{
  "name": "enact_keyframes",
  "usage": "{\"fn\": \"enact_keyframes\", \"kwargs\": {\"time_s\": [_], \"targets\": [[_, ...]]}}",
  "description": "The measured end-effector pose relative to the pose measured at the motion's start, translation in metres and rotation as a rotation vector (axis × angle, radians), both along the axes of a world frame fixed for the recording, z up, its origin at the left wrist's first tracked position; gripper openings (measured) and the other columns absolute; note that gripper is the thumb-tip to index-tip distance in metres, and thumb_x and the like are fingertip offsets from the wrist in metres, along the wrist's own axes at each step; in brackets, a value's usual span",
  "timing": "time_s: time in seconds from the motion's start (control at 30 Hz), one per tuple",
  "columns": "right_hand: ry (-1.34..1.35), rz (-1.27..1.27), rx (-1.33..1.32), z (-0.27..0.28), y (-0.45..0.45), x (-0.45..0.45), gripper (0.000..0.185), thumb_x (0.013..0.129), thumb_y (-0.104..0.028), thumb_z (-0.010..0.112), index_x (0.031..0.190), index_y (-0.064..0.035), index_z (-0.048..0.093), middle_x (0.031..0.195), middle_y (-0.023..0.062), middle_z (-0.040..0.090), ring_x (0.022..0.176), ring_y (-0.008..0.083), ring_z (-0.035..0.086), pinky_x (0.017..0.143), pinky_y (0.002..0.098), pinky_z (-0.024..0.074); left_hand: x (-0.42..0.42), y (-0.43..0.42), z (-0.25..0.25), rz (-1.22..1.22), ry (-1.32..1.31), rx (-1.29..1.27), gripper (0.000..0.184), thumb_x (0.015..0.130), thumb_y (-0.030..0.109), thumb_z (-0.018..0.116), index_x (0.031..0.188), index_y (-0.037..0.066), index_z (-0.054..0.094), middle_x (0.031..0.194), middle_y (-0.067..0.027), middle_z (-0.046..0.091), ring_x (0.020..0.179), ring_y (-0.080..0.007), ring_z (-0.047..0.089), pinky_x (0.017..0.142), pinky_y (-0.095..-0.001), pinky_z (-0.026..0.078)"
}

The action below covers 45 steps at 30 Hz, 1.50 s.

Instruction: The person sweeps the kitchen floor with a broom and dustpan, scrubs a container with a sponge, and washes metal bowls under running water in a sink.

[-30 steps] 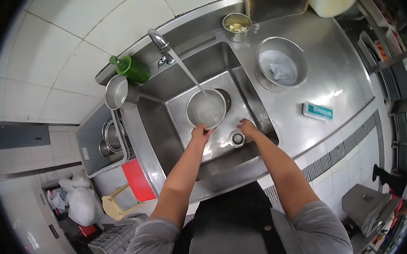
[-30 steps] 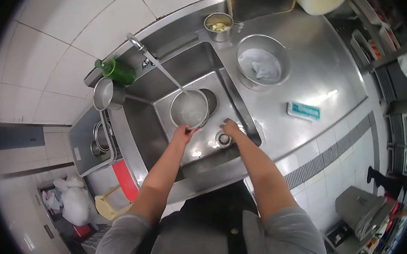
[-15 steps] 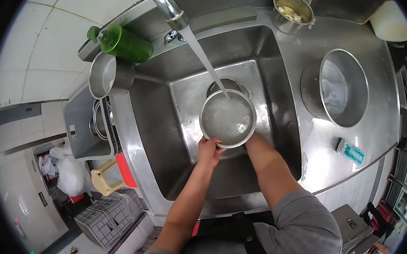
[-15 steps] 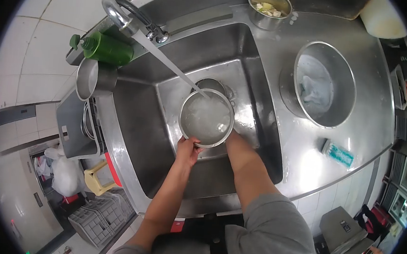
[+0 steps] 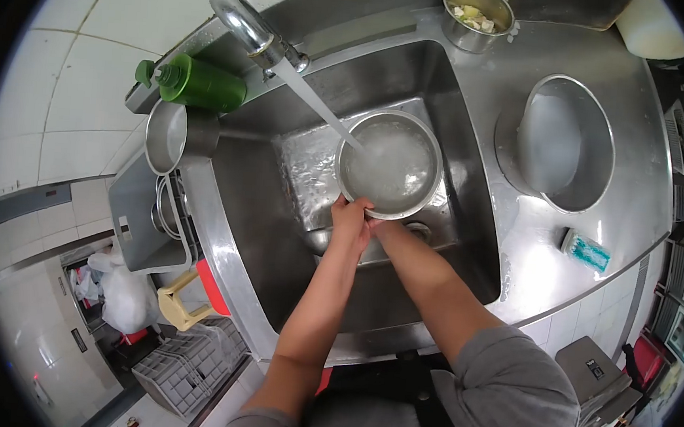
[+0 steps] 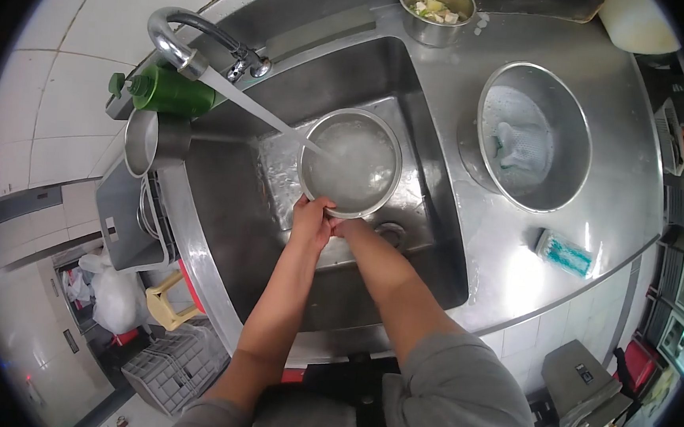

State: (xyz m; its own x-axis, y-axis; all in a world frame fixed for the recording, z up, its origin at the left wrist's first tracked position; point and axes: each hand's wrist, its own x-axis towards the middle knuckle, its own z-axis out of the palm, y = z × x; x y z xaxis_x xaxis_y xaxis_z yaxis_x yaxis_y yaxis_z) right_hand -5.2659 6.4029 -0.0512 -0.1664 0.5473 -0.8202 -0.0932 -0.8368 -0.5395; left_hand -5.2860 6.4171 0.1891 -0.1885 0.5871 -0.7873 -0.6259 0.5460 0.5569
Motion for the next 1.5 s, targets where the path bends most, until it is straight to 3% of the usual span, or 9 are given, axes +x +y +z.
{"fn": "enact_keyframes", "kwargs": {"time_s": [0.33, 0.5, 0.6, 0.83, 0.97, 1.17, 1.27, 1.37, 1.5], "targets": [[-0.259, 0.452, 0.157, 0.022, -0.031, 0.008, 0.056, 0.081, 0.001, 0.057, 0.131, -0.0045, 0.033, 0.109, 0.0246, 0.061, 0.105, 0.0346, 0.061, 0.080, 0.0410, 0.0553, -0.003, 0.014, 0.005, 0.010, -0.010, -0.005, 0.037, 0.074, -0.011, 0.053, 0.109, -0.004, 0.046, 0.100, -0.0180, 0.056, 0.084, -0.0313, 0.063, 0.060, -0.0403, 0.061], [-0.221, 0.160, 0.315, 0.047, 0.013, 0.077, 0.059, 0.080, 0.002, 0.057, 0.132, -0.0061, 0.030, 0.106, 0.0253, 0.061, 0.104, 0.0357, 0.061, 0.078, 0.0422, 0.0563, -0.033, 0.013, 0.022, 0.081, 0.073, 0.027, 0.026, 0.073, -0.010, 0.055, 0.097, -0.004, 0.051, 0.084, -0.0148, 0.059, 0.074, -0.0284, 0.064, 0.062, -0.0428, 0.060], [-0.157, 0.071, 0.471, 0.119, 0.040, 0.112, 0.067, 0.079, 0.003, 0.055, 0.131, -0.0203, 0.021, 0.102, 0.0294, 0.060, 0.103, 0.0434, 0.059, 0.083, 0.0473, 0.0518, -0.056, 0.006, 0.033, 0.133, 0.133, 0.046, 0.025, 0.073, -0.010, 0.055, 0.096, -0.003, 0.051, 0.084, -0.0142, 0.058, 0.075, -0.0277, 0.063, 0.065, -0.0441, 0.060], [-0.740, 0.694, 0.738, 0.151, 0.083, 0.091, 0.041, 0.083, -0.005, 0.049, 0.123, -0.0115, 0.050, 0.110, 0.0201, 0.062, 0.103, 0.0387, 0.059, 0.092, 0.0430, 0.0457, -0.119, -0.026, 0.017, 0.170, 0.190, -0.008, 0.033, 0.072, -0.011, 0.052, 0.105, -0.007, 0.050, 0.095, -0.0171, 0.057, 0.087, -0.0327, 0.062, 0.080, -0.0505, 0.058], [-1.016, 1.178, 0.917, 0.193, 0.117, 0.057, 0.034, 0.088, -0.014, 0.045, 0.118, -0.0140, 0.062, 0.118, 0.0156, 0.060, 0.103, 0.0374, 0.060, 0.096, 0.0419, 0.0458, -0.140, -0.054, 0.014, 0.266, 0.097, 0.009, 0.031, 0.071, -0.010, 0.053, 0.101, -0.002, 0.053, 0.092, -0.0134, 0.059, 0.078, -0.0281, 0.063, 0.070, -0.0451, 0.060], [-0.770, 0.840, 1.172, 0.219, 0.108, 0.063, 0.034, 0.090, -0.018, 0.048, 0.121, -0.0087, 0.059, 0.128, 0.0136, 0.057, 0.109, 0.0324, 0.060, 0.094, 0.0442, 0.0464, -0.150, -0.082, 0.014, 0.237, 0.117, -0.033, 0.032, 0.070, -0.010, 0.053, 0.101, -0.002, 0.054, 0.091, -0.0145, 0.060, 0.074, -0.0286, 0.064, 0.067, -0.0443, 0.060], [-1.004, 0.610, 1.282, 0.194, 0.088, 0.072, 0.033, 0.093, -0.017, 0.045, 0.122, -0.0070, 0.057, 0.122, 0.0207, 0.059, 0.107, 0.0348, 0.060, 0.091, 0.0431, 0.0490, -0.137, -0.081, 0.015, 0.251, 0.083, -0.019, 0.031, 0.070, -0.011, 0.052, 0.101, -0.003, 0.054, 0.091, -0.0150, 0.060, 0.075, -0.0291, 0.064, 0.067, -0.0444, 0.060], [-0.889, 0.562, 0.643, 0.186, 0.084, 0.088, 0.032, 0.095, -0.014, 0.043, 0.123, -0.0027, 0.053, 0.114, 0.0282, 0.060, 0.105, 0.0387, 0.060, 0.085, 0.0424, 0.0521, -0.121, -0.074, 0.008, 0.263, 0.075, 0.009, 0.030, 0.071, -0.011, 0.052, 0.100, -0.004, 0.052, 0.091, -0.0162, 0.060, 0.076, -0.0301, 0.064, 0.068, -0.0451, 0.060], [-0.690, 0.428, 0.282, 0.195, 0.048, 0.125, 0.034, 0.084, -0.002, 0.058, 0.116, 0.0058, 0.053, 0.104, 0.0258, 0.063, 0.104, 0.0322, 0.063, 0.077, 0.0393, 0.0578, -0.108, -0.060, -0.027, 0.165, -0.043, -0.029, 0.034, 0.072, -0.011, 0.053, 0.105, -0.003, 0.049, 0.100, -0.0191, 0.057, 0.087, -0.0327, 0.063, 0.071, -0.0476, 0.060]]}}
